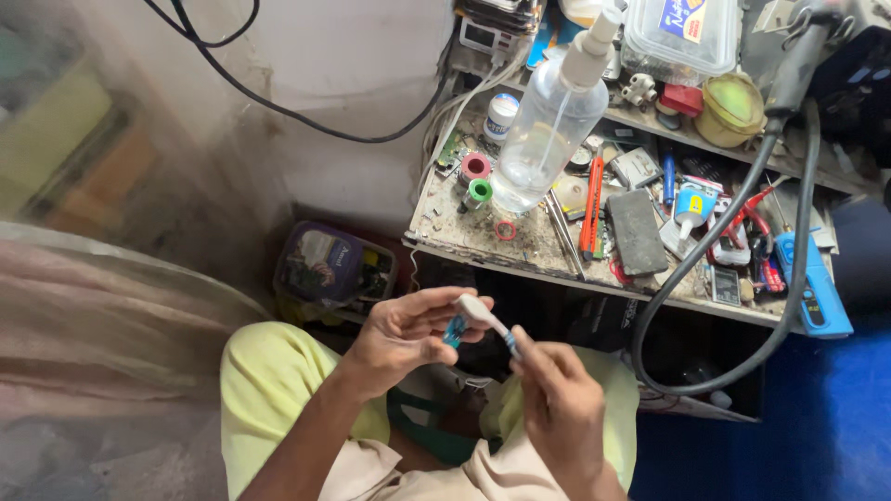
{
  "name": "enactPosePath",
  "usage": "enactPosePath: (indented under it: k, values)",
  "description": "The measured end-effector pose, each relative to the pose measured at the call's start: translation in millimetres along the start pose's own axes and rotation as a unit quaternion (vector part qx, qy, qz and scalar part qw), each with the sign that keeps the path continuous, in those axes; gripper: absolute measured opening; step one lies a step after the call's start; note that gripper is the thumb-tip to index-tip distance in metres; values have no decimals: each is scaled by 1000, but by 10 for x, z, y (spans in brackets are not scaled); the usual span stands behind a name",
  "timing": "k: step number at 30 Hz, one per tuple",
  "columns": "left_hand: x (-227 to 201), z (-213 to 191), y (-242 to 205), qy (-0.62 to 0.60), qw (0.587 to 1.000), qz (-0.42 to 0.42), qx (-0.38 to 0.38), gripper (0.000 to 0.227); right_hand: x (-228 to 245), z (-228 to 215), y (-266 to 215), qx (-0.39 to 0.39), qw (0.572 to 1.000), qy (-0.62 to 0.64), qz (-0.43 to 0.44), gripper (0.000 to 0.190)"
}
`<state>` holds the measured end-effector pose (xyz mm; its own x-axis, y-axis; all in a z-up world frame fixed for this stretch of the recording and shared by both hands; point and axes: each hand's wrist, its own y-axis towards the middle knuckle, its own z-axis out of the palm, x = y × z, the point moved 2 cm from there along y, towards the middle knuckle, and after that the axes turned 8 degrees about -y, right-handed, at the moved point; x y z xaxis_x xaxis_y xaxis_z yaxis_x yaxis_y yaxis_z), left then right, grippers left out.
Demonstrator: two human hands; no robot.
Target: The person cleans a small blue circuit board by spraying it with liquid from a clear bottle and scrubbing it with a toothbrush. They repeatedly spray and scrub different areas of the board, then briefly use an orange utility knife to scrape a spot on the board.
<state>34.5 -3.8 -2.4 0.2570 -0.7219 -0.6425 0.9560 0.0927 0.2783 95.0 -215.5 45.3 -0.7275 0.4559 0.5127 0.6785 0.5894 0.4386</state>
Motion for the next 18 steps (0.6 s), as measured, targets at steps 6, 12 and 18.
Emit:
enactPosePath:
  k: [6,12,18]
  values:
    - [-17,-18,58,0,1000,6,5,67,16,-18,31,-25,990,-25,-138,39]
    - [-14,-7,63,-6,1000,3,-4,64,152,-38,84,17,995,48,-91,42]
    - [49,-36,38,-3,1000,5,-5,67,4,-20,-33,-31,996,-20,-85,46]
